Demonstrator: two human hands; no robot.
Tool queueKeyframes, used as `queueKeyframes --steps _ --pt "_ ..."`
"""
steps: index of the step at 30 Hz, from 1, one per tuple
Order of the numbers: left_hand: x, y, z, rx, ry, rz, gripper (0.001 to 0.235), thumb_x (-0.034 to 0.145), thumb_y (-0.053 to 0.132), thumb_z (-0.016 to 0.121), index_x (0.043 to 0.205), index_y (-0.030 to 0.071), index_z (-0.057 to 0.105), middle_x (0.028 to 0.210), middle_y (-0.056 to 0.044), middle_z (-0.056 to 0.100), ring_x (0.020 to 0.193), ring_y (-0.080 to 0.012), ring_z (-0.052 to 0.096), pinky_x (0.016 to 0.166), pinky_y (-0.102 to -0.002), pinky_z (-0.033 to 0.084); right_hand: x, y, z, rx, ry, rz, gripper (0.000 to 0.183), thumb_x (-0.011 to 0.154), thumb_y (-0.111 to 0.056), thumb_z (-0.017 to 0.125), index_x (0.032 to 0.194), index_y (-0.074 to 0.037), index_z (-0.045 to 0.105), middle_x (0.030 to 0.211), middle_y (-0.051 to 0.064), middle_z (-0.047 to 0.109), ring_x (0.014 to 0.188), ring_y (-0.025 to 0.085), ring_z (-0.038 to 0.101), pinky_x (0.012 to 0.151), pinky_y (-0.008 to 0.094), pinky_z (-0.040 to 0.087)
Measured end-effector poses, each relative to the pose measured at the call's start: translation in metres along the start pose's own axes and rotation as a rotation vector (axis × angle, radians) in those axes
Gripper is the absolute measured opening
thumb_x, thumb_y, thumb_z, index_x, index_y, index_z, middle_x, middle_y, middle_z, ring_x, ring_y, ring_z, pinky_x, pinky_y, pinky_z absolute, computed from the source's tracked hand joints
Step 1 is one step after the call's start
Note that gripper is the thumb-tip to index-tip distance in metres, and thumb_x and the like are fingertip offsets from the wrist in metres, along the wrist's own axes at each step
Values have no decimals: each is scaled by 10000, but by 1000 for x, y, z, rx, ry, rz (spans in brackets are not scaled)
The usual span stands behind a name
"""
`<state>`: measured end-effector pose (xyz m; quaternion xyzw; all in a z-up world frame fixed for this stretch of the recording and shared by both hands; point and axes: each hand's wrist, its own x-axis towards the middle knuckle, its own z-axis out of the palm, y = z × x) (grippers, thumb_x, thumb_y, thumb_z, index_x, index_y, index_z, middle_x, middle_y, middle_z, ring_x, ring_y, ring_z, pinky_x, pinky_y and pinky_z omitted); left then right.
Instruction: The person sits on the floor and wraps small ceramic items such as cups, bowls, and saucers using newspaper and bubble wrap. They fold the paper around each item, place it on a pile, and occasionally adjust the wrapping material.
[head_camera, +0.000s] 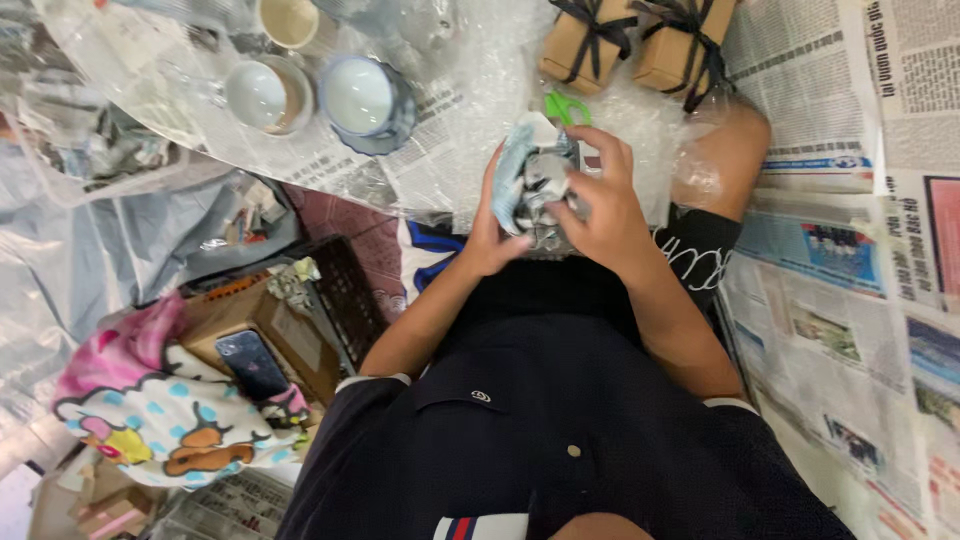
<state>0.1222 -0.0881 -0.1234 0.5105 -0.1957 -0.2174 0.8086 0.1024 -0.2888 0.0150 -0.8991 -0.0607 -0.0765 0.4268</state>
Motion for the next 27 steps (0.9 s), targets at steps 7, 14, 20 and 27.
queueKeyframes --steps 7,14,20,27 --pt "-31 -91 -14 -505 346 -258 921 821 377 818 1531 18 353 1455 -129 521 1364 -311 527 1172 -493 436 -50 181 18 991 458 440 512 1054 -161 574 1532 -62 421 1387 84 587 1154 192 581 988 333 475" --pt "-37 -56 -33 -422 643 -525 595 990 423 395 1373 -18 510 1205 -200 655 1113 -378 623 945 -519 505 -43 217 65 1135 136 444 432 1060 -132 560 1451 37 487 1407 121 598 1274 206 589 1129 354 473" --pt "-25 -37 -53 942 498 -433 476 1138 294 319 1296 -50 607 1212 -268 686 1207 -354 649 1054 -429 487 -25 201 63 886 60 251 459 1018 -107 582 1441 31 468 1376 90 596 1260 180 576 1106 324 458" --pt "-28 -12 -53 629 679 -74 418 1094 218 435 1400 -56 511 1274 -262 673 1213 -364 643 1062 -413 454 -10 178 53 828 19 132 398 1056 -149 605 1401 41 552 1328 80 648 1227 161 597 1100 317 475"
